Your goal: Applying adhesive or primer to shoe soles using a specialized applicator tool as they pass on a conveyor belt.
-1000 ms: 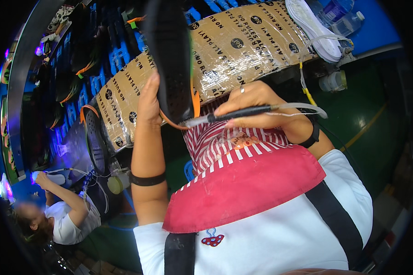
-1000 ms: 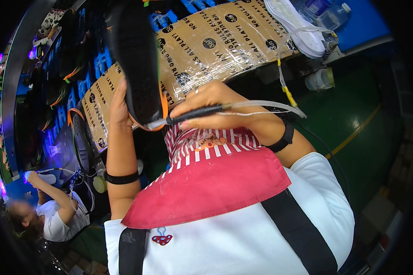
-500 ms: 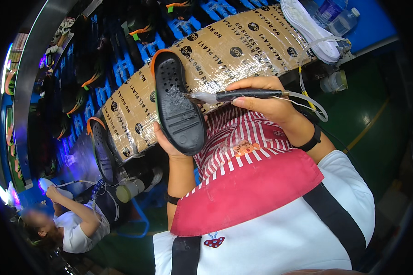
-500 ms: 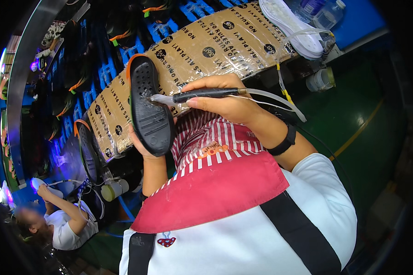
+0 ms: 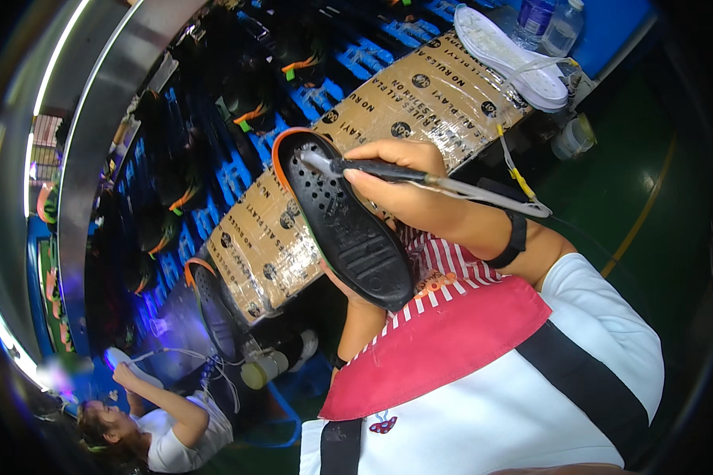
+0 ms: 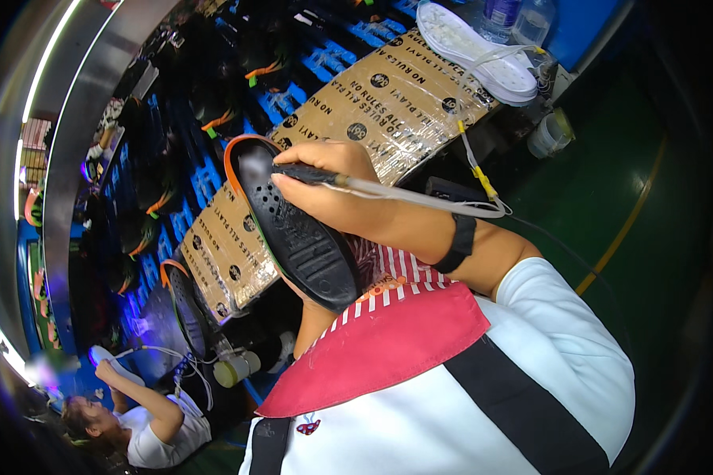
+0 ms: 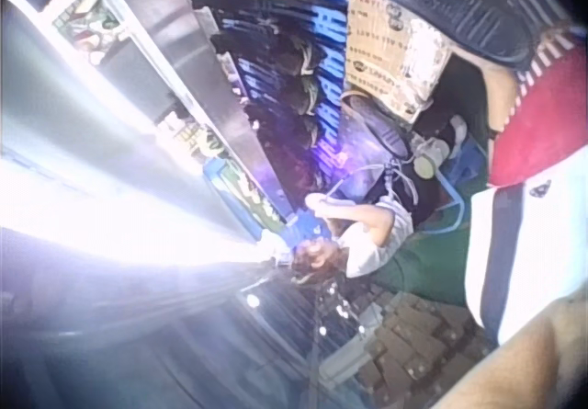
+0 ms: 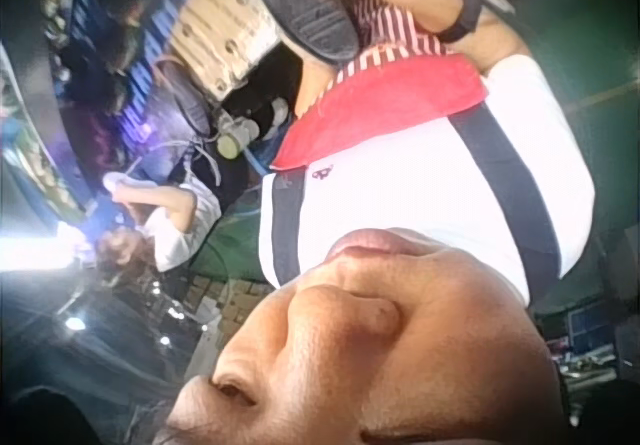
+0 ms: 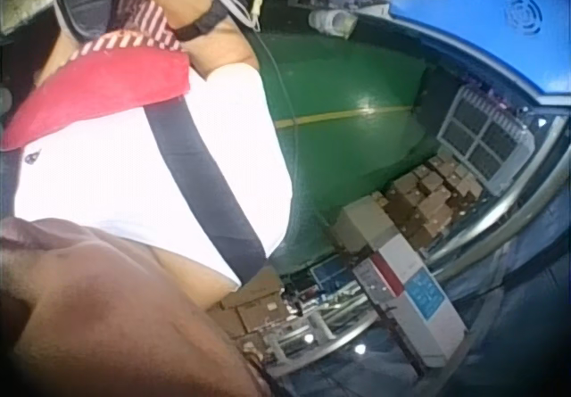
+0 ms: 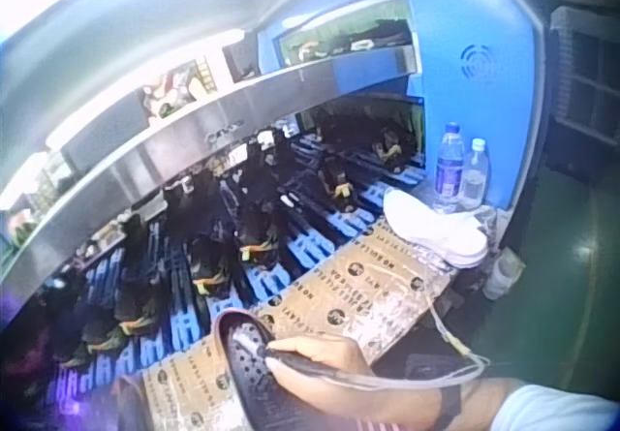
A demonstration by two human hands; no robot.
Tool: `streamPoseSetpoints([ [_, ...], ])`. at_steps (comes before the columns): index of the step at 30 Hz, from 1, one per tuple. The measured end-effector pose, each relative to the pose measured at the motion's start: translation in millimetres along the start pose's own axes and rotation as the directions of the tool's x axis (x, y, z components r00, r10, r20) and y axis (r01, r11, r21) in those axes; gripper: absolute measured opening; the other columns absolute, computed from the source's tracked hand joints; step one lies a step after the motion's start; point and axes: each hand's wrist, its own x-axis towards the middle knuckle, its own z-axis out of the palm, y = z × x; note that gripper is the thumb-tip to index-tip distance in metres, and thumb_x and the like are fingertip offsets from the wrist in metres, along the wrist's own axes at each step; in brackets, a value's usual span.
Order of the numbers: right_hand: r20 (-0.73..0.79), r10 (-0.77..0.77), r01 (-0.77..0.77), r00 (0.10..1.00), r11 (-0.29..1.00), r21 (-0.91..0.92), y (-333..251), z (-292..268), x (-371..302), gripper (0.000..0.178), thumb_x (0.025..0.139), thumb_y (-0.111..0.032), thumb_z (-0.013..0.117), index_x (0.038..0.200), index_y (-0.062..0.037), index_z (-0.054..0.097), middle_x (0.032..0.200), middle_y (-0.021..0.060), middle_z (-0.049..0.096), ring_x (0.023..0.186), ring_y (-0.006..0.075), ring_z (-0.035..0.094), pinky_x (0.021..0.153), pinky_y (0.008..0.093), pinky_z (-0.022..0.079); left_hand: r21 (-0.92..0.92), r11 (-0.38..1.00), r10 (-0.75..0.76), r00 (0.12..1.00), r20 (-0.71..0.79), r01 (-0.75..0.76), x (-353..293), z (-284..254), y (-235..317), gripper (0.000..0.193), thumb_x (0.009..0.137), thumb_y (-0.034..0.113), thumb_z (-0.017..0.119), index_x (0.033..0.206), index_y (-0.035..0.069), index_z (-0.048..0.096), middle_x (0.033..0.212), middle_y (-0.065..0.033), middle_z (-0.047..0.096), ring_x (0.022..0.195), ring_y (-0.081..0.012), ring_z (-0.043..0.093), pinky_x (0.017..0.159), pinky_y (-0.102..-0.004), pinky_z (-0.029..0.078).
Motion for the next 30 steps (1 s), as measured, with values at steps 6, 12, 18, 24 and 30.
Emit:
streamPoseSetpoints([
  [6, 0.059, -0.383, 0.376, 0.922, 0.846, -0.377, 15, 25, 5, 0.016, 0.072, -0.012, 0.066, 0.085, -0.0031, 0.062, 0.070, 0.0125, 0.061, 0.063, 0.0284, 0.060, 0.058, 0.0355, 0.047, 0.738, 0.192, 0.731, 0.596, 0.332, -0.647, 180, -76, 140, 0.061, 0.081, 0.025, 0.061, 0.129, -0.002, 0.034, 0.120, -0.0132, 0.047, 0.100, -0.0201, 0.049, 0.083, -0.0290, 0.044],
  [12, 0.373, -0.324, 0.426, 0.870, 0.875, -0.232, 9, 24, -1, 0.017, 0.073, -0.018, 0.065, 0.080, -0.0034, 0.062, 0.065, 0.0130, 0.058, 0.063, 0.0308, 0.059, 0.059, 0.0388, 0.046, 0.738, 0.028, 0.763, 0.491, 0.420, -0.674, 200, -82, 147, 0.071, 0.068, 0.014, 0.079, 0.121, -0.009, 0.038, 0.104, -0.0142, 0.056, 0.080, -0.0159, 0.058, 0.065, -0.0233, 0.053],
  [18, 0.129, -0.337, 0.359, 0.933, 0.828, -0.430, -4, 16, 8, 0.015, 0.071, -0.015, 0.063, 0.077, -0.0025, 0.060, 0.066, 0.0137, 0.059, 0.065, 0.0302, 0.060, 0.060, 0.0381, 0.048, 0.730, 0.043, 0.761, 0.496, 0.418, -0.682, 197, -83, 146, 0.074, 0.066, 0.014, 0.081, 0.121, -0.010, 0.038, 0.103, -0.0147, 0.056, 0.079, -0.0162, 0.058, 0.064, -0.0239, 0.053],
  [24, 0.484, -0.323, 0.512, 0.813, 0.793, -0.330, -8, 18, 1, 0.013, 0.069, -0.015, 0.062, 0.076, -0.0031, 0.060, 0.069, 0.0148, 0.061, 0.065, 0.0312, 0.060, 0.062, 0.0404, 0.049, 0.718, 0.084, 0.758, 0.512, 0.404, -0.691, 194, -82, 146, 0.075, 0.066, 0.017, 0.080, 0.122, -0.009, 0.037, 0.105, -0.0151, 0.055, 0.082, -0.0174, 0.058, 0.066, -0.0259, 0.053],
  [30, 0.226, -0.363, 0.426, 0.904, 0.814, -0.396, -4, 12, 6, 0.014, 0.069, -0.016, 0.064, 0.072, -0.0033, 0.058, 0.066, 0.0136, 0.059, 0.061, 0.0310, 0.059, 0.058, 0.0407, 0.048, 0.719, 0.106, 0.748, 0.531, 0.397, -0.687, 187, -84, 145, 0.076, 0.066, 0.020, 0.079, 0.123, -0.008, 0.037, 0.108, -0.0155, 0.054, 0.084, -0.0187, 0.057, 0.069, -0.0278, 0.052],
])
